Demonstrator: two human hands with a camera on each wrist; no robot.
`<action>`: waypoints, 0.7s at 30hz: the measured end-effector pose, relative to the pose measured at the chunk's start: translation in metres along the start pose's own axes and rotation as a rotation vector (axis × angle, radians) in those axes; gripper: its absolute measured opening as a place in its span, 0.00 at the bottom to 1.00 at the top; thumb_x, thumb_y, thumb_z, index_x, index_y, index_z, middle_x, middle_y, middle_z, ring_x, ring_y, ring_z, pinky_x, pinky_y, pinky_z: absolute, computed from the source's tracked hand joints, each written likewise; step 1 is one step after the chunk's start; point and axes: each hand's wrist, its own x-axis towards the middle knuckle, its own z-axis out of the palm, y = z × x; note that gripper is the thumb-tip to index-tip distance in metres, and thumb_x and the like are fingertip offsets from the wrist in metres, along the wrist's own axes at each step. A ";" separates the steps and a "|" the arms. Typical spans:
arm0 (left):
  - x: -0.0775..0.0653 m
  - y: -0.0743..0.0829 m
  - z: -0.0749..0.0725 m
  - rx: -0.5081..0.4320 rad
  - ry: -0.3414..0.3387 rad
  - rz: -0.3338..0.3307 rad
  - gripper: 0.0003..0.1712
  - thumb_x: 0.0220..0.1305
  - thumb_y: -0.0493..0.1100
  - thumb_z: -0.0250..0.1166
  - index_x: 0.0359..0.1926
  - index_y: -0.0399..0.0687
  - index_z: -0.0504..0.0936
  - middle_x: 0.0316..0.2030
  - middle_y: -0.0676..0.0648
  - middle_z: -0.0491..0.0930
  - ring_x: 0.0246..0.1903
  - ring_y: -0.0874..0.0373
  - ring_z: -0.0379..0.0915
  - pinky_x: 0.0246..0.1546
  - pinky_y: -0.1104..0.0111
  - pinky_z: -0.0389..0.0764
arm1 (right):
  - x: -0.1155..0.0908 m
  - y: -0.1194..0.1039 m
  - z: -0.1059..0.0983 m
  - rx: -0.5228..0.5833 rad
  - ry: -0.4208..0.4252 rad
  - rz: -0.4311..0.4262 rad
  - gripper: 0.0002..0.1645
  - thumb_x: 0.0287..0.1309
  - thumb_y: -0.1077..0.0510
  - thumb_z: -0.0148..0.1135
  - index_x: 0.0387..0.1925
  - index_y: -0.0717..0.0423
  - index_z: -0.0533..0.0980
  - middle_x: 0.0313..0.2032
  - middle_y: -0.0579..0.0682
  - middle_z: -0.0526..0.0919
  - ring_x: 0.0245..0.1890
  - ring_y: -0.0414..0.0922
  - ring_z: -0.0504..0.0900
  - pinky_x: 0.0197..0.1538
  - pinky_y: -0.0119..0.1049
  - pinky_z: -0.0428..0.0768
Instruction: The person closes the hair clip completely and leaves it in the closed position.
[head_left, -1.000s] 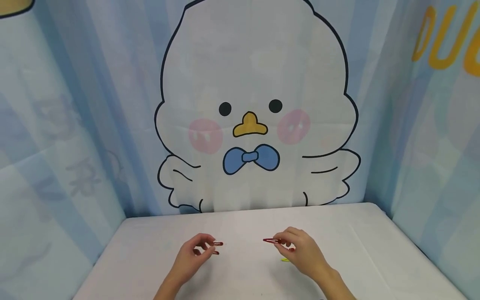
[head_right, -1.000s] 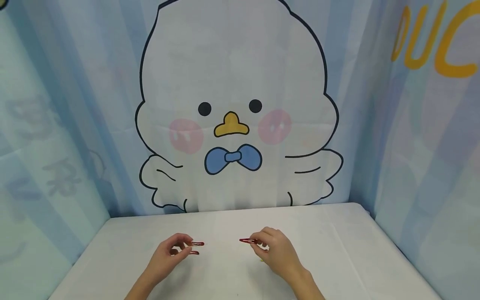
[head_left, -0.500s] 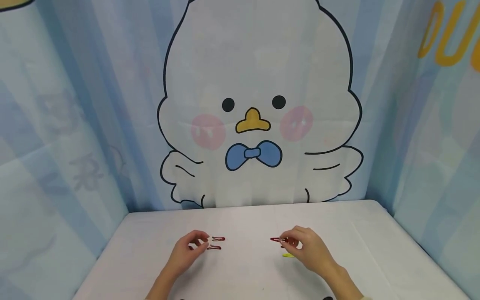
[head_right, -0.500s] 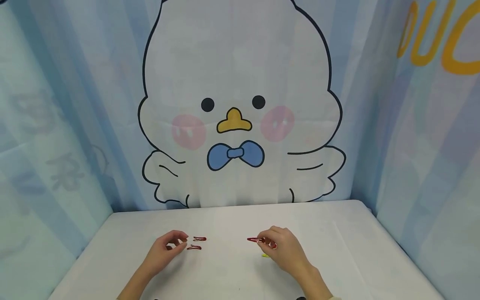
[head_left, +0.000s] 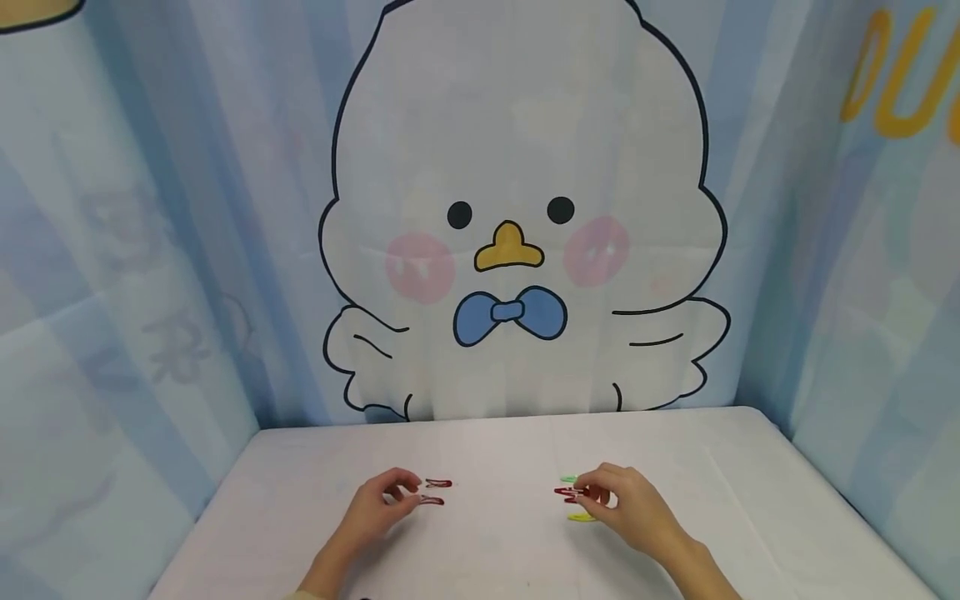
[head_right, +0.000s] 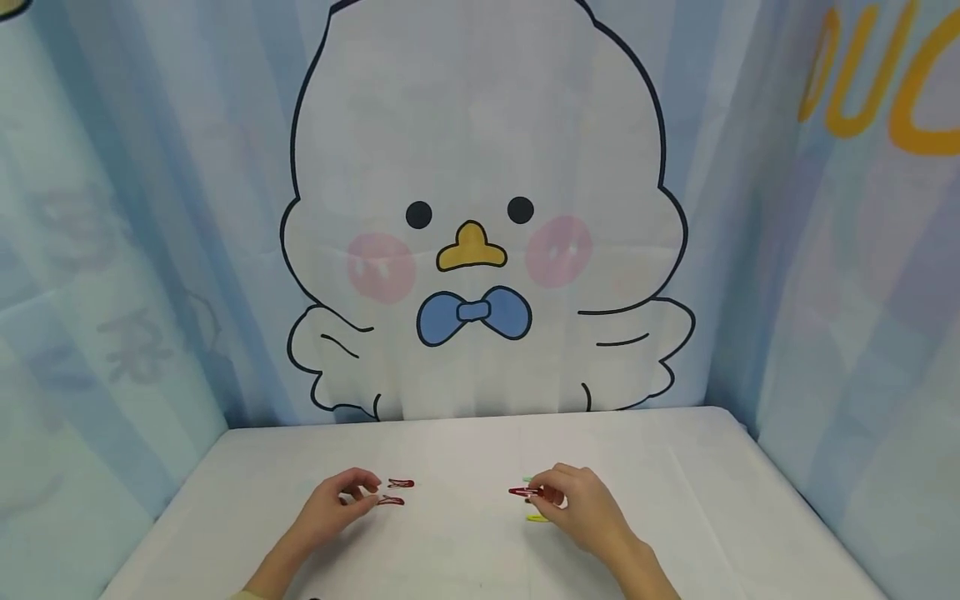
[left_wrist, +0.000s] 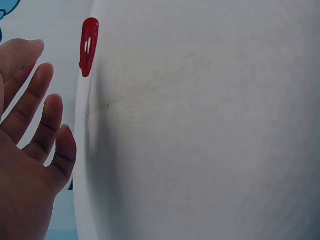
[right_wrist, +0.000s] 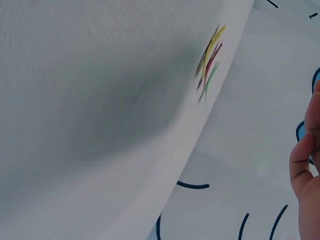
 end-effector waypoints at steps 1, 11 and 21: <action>0.000 -0.002 0.001 0.003 -0.006 0.002 0.10 0.61 0.36 0.72 0.43 0.45 0.83 0.37 0.52 0.81 0.35 0.57 0.73 0.34 0.67 0.75 | -0.001 0.001 0.000 0.007 -0.004 -0.003 0.12 0.52 0.64 0.77 0.37 0.47 0.84 0.29 0.29 0.77 0.28 0.31 0.72 0.32 0.35 0.76; 0.004 0.002 0.001 0.023 -0.046 -0.003 0.11 0.60 0.37 0.73 0.43 0.45 0.83 0.37 0.52 0.81 0.37 0.55 0.72 0.35 0.66 0.75 | -0.006 0.014 0.004 0.033 0.005 -0.060 0.12 0.50 0.65 0.76 0.34 0.46 0.84 0.27 0.29 0.75 0.26 0.31 0.71 0.29 0.32 0.73; 0.007 0.004 -0.002 0.068 -0.061 -0.057 0.11 0.59 0.34 0.73 0.42 0.45 0.83 0.36 0.52 0.80 0.36 0.55 0.72 0.34 0.64 0.76 | -0.012 0.022 0.005 0.061 -0.123 0.029 0.08 0.54 0.63 0.75 0.33 0.47 0.85 0.25 0.29 0.72 0.25 0.31 0.70 0.28 0.30 0.72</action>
